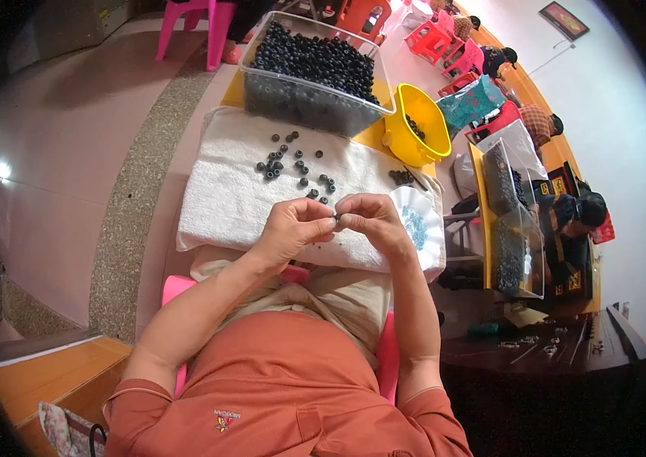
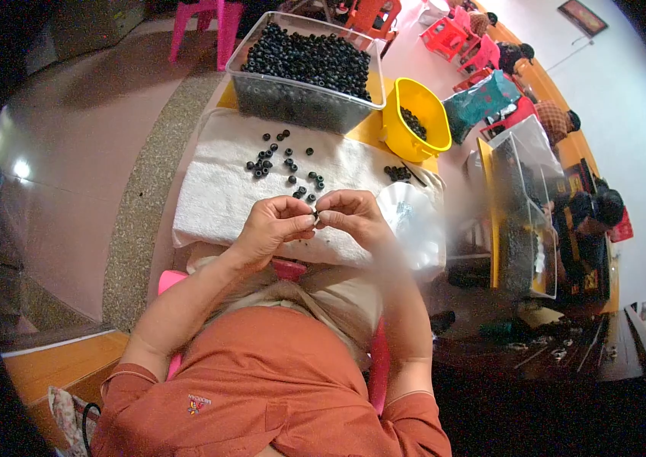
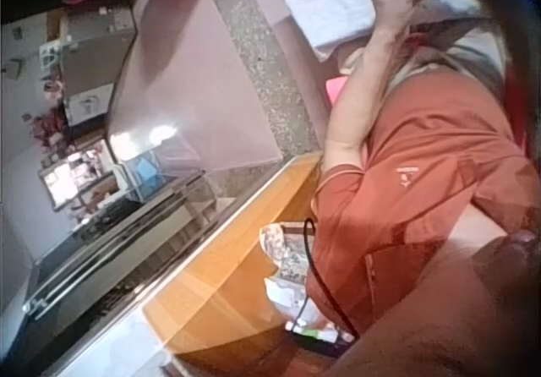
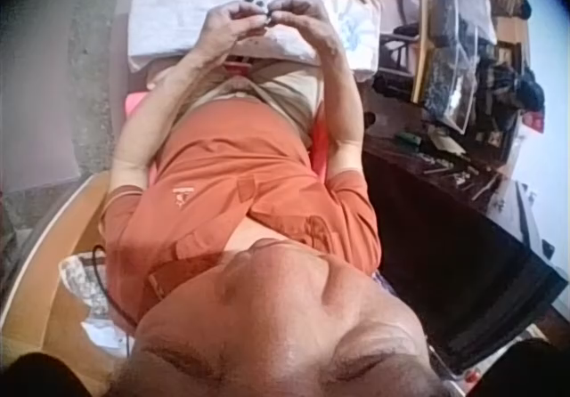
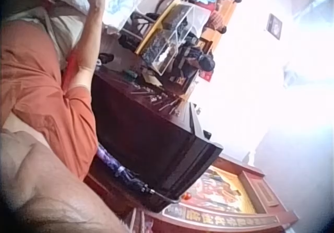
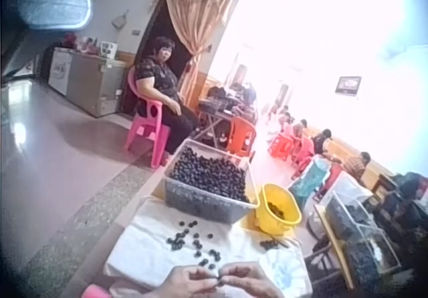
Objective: Sorting small black electronic components on a white towel into a dish.
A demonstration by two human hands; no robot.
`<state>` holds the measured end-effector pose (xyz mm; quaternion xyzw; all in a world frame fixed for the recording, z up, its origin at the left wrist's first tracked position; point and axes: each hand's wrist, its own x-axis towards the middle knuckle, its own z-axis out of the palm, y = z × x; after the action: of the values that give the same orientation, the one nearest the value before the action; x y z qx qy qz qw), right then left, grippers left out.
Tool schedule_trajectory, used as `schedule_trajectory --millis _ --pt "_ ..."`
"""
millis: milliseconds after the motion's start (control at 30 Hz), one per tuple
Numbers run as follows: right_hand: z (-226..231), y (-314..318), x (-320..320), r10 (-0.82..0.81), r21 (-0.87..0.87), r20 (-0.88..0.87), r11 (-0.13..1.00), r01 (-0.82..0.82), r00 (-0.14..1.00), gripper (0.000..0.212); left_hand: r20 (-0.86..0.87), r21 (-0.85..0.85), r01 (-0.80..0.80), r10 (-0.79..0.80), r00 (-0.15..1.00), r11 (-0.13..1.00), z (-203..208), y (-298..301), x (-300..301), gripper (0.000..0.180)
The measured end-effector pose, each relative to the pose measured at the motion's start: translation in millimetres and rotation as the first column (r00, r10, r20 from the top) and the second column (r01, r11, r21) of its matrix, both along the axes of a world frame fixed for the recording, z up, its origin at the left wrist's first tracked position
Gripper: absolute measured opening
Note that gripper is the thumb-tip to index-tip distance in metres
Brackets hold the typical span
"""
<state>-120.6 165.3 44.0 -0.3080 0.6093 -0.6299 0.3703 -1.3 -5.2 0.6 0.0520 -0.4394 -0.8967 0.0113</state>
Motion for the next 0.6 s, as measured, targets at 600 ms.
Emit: schedule_trajectory --millis 600 --pt "24 11 6 0.101 0.107 0.111 0.988 -0.113 0.989 0.011 -0.082 -0.168 0.100 -0.115 0.990 0.981 7 3 2 0.018"
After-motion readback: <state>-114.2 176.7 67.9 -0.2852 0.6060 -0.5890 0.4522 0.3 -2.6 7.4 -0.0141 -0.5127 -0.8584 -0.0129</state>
